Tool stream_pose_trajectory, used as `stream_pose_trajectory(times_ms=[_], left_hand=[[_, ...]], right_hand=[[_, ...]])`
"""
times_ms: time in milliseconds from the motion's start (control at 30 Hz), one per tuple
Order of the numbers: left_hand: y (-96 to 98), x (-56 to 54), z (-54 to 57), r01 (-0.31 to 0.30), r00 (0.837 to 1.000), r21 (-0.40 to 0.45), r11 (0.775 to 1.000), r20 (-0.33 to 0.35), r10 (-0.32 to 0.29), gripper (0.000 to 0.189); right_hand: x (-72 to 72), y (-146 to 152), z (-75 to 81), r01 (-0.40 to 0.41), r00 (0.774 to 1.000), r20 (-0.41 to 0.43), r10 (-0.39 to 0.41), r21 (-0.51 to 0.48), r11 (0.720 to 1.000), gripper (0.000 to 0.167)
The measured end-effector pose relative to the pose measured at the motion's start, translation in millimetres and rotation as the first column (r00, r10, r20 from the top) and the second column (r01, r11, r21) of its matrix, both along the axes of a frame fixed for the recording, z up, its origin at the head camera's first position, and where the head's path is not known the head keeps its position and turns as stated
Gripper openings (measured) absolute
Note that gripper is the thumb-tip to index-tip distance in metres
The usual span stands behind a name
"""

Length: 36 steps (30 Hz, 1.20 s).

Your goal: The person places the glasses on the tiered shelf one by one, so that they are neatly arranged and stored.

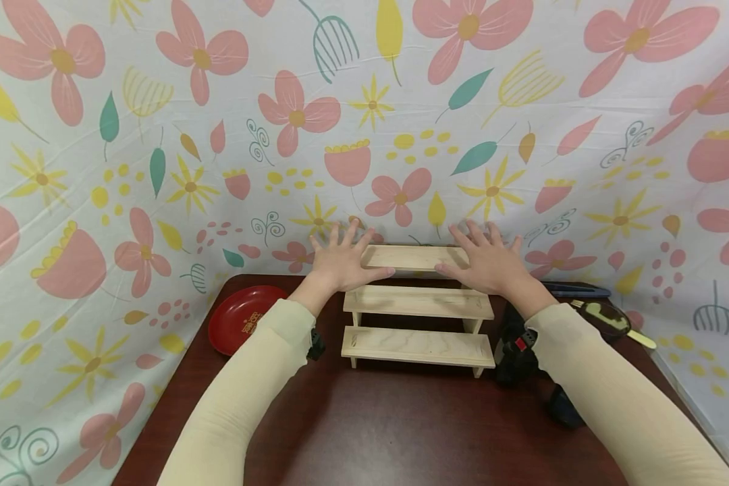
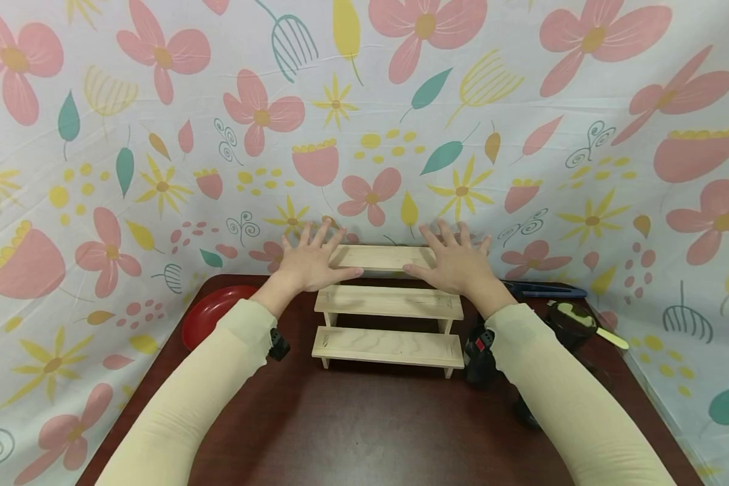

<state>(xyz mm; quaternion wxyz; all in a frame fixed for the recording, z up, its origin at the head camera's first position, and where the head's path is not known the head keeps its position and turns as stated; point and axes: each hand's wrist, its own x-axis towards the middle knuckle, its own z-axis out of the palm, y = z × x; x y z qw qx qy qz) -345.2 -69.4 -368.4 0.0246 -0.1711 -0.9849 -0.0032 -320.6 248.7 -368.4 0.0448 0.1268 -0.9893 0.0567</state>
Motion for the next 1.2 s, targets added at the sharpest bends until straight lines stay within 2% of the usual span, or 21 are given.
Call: stream_pose_trajectory(times_ms=[300,533,700,833,933,1033,1133,1200], left_hand=[[0.2,-3.7,-1.9,-0.016,1.000,-0.010,1.000,0.022,0.016,0.111],[-2.1,-5.2,-4.4,-0.033,0.999,-0.025,0.999,0.022,0.033,0.111],[-5.4,2.2,-2.2,-0.017,1.000,0.013,1.000,-0.012,0.017,0.108],[-11.3,13.6,-2.1,0.024,0.999,0.094,0.995,-0.037,-0.020,0.104],[-18.4,24.1,-5.6,0.045,0.999,0.193,0.980,-0.030,-0.040,0.102],[-27.2,35.5,-12.0,0.040,0.999,0.296,0.954,-0.006,-0.040,0.100],[-36.3,47.2,-21.1,0.014,0.999,0.393,0.920,0.037,-0.031,0.096],[-41.4,54.5,-28.4,-0.012,0.996,0.460,0.888,0.085,-0.030,0.093]], right_hand=[[0.4,0,2.1,0.004,1.000,0.001,-0.004,0.005,1.000,0.104],[6.5,1,12.8,0.014,1.000,0.017,-0.014,-0.008,1.000,0.105],[17.2,9,28.2,0.006,0.999,0.050,-0.004,-0.041,0.999,0.107],[32.6,26,40.6,-0.004,0.999,0.042,0.007,-0.062,0.998,0.105],[49.6,42,49.5,-0.021,0.999,0.026,0.024,-0.107,0.994,0.100],[69.0,58,53.7,-0.041,0.999,0.008,0.043,-0.169,0.985,0.094],[90.7,74,50.9,-0.060,0.998,-0.020,0.057,-0.245,0.968,0.087],[105.6,86,45.1,-0.058,0.998,-0.030,0.051,-0.303,0.951,0.080]])
